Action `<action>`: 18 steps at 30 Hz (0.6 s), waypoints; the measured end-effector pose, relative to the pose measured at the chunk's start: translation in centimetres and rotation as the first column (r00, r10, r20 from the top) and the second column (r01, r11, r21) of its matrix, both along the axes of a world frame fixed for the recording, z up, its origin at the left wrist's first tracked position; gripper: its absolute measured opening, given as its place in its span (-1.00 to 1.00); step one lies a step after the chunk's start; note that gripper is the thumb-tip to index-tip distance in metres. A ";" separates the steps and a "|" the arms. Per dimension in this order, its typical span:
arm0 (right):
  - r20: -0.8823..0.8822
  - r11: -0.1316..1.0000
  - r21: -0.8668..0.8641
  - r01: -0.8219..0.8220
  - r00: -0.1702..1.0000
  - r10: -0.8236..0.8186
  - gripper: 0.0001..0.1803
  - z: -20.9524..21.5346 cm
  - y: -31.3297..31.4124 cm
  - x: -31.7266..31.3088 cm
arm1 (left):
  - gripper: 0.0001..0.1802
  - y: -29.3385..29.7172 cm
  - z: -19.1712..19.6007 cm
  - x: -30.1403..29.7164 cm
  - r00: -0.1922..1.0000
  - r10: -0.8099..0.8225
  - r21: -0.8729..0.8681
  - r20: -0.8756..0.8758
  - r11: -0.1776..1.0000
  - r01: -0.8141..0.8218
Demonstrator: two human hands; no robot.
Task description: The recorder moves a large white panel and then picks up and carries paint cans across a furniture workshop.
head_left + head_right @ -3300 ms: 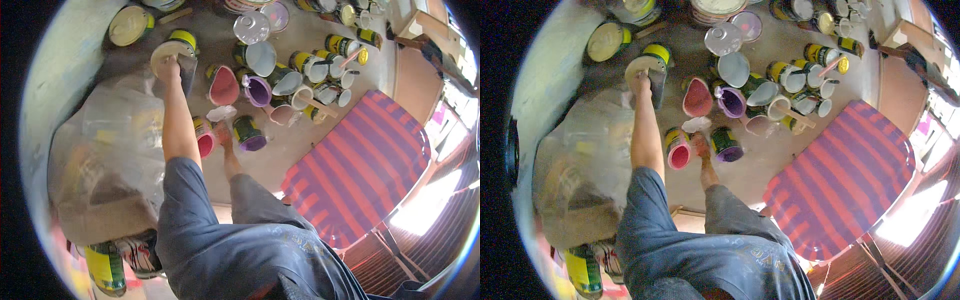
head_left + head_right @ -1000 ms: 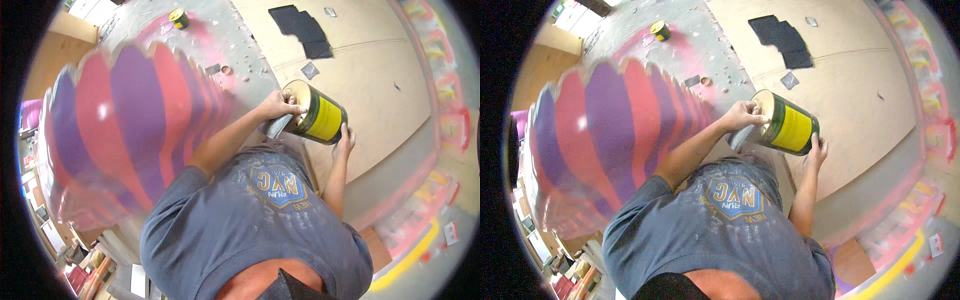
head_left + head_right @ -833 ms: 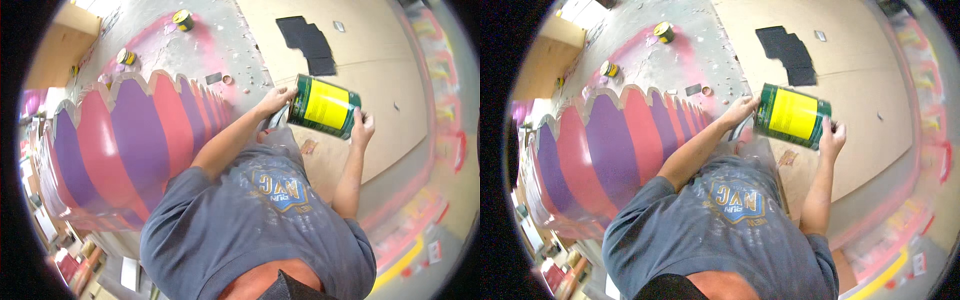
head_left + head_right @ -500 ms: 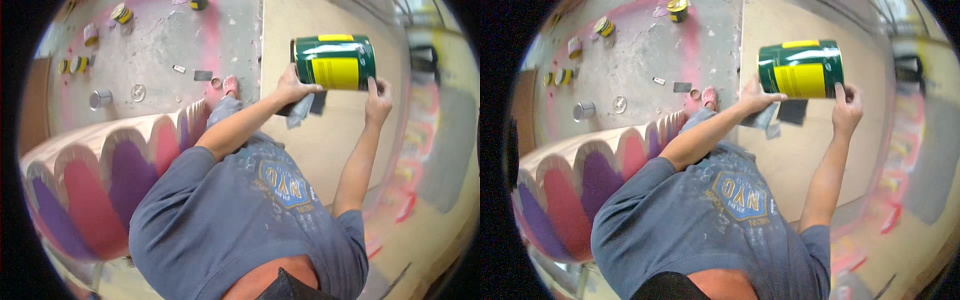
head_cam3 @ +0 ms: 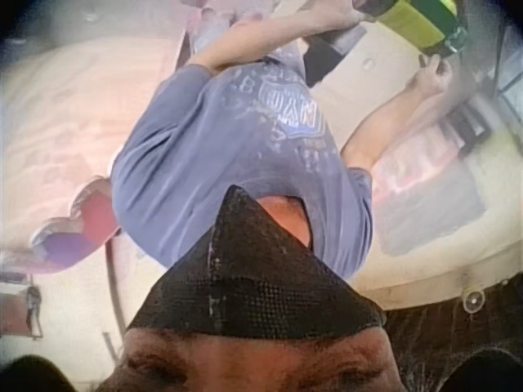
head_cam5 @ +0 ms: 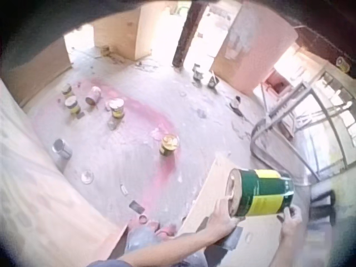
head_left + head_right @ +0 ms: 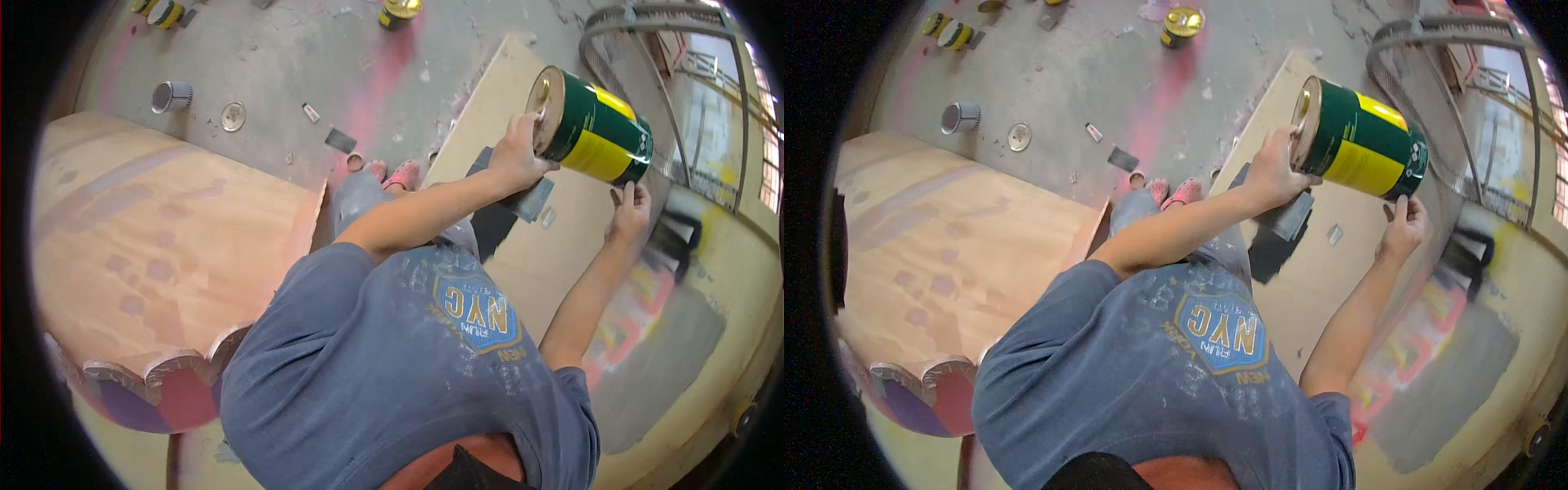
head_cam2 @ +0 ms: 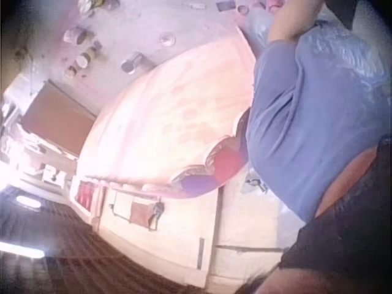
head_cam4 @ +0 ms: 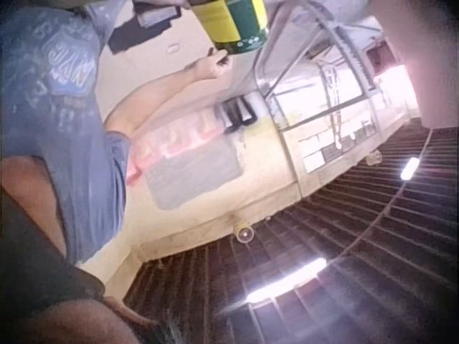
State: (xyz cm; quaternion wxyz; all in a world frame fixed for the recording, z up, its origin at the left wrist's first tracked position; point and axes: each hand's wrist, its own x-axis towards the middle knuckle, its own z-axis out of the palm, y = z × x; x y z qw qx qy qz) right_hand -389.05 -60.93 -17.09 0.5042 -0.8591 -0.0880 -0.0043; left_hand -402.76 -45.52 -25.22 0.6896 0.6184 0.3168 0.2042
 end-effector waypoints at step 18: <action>-0.898 0.563 -0.303 -0.769 0.428 0.102 -0.90 -25.0 -1.6 9.0 | -0.55 22.0 -13.4 -0.5 0.596 0.416 0.580 -0.686 0.808 0.105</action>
